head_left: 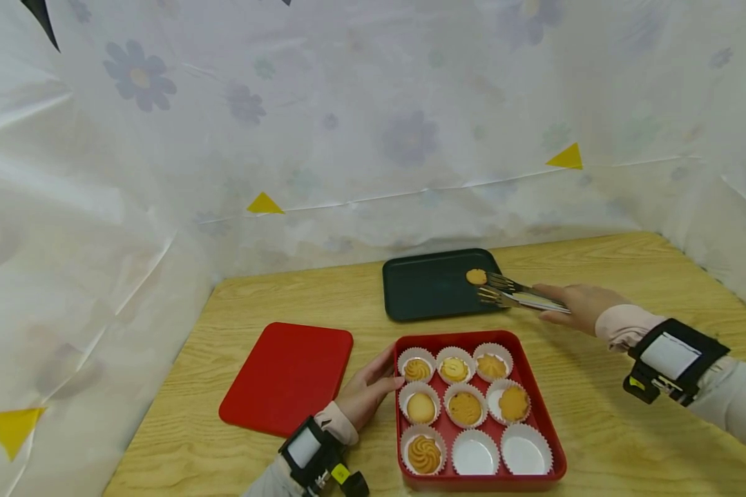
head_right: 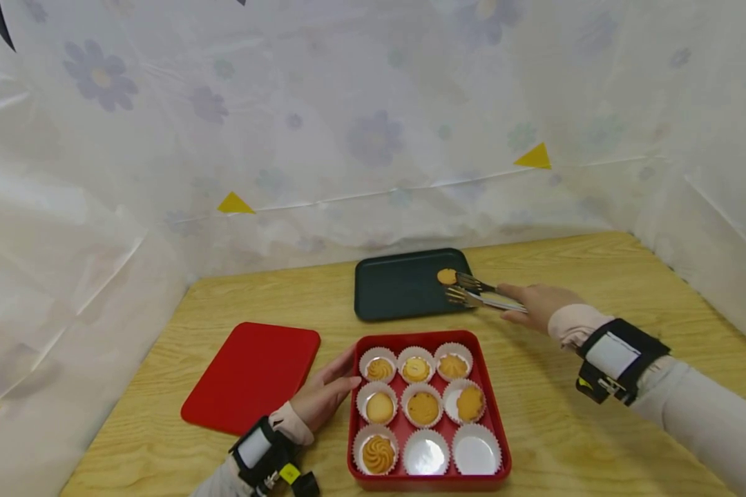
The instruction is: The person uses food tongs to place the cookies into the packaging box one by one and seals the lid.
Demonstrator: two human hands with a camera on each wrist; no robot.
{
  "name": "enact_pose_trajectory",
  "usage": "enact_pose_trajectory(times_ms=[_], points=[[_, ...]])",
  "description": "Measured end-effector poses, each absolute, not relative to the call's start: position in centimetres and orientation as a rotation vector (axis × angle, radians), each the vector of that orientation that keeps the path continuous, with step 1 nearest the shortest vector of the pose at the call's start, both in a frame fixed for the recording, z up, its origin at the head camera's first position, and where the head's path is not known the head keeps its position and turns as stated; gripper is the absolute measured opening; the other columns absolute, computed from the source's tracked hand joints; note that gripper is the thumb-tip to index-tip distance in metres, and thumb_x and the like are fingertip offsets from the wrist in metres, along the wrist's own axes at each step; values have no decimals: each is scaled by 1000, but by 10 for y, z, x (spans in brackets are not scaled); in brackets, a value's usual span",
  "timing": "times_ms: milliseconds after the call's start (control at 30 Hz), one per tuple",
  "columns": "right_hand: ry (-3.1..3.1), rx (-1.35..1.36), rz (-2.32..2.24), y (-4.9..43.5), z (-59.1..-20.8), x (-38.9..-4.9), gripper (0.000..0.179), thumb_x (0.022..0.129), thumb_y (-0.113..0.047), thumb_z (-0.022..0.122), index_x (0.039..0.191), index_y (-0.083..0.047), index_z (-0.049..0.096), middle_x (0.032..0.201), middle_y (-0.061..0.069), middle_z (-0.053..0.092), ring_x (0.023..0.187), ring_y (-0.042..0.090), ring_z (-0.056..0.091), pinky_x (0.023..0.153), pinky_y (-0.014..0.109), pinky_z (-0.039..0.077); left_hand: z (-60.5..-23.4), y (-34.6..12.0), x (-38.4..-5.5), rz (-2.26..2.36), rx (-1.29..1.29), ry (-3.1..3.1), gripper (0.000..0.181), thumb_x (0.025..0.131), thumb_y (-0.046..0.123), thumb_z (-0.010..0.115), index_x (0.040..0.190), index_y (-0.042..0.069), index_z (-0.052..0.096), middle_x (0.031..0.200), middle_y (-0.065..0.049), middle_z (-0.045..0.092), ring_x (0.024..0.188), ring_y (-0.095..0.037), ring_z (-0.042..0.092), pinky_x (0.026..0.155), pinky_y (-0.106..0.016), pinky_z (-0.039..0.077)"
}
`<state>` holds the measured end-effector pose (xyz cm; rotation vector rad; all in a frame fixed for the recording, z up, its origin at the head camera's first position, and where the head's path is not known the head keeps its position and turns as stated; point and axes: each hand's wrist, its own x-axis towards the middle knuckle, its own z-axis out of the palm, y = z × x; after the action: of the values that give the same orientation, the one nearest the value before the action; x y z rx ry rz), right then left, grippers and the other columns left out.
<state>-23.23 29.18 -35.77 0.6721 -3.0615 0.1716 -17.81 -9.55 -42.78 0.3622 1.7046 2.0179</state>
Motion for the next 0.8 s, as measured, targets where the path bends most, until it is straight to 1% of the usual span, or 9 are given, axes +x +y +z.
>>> enact_pose_trajectory(times_ms=[233,633,800], points=[[-3052,669,137,291,-359,-231,56,88,-30,68,132,2,54,104,30,67,85,42,68,70,56,54,-427,-96,-178,2020,369,1704,68,94,5,50,154,2,19,159,-18,21,147,-33,16,119,-48,16],[-3045,651,153,291,-362,-228,55,89,-29,67,132,3,53,103,30,67,86,42,67,72,56,54,-429,-97,-178,2027,395,1698,68,94,4,51,154,1,19,159,-19,22,147,-33,17,119,-48,16],[-3023,658,157,291,-363,-226,55,88,-29,69,131,3,54,100,28,68,83,39,68,71,56,54,-429,-97,-177,2024,391,1701,68,94,4,51,154,1,18,159,-19,22,147,-33,17,119,-48,16]])
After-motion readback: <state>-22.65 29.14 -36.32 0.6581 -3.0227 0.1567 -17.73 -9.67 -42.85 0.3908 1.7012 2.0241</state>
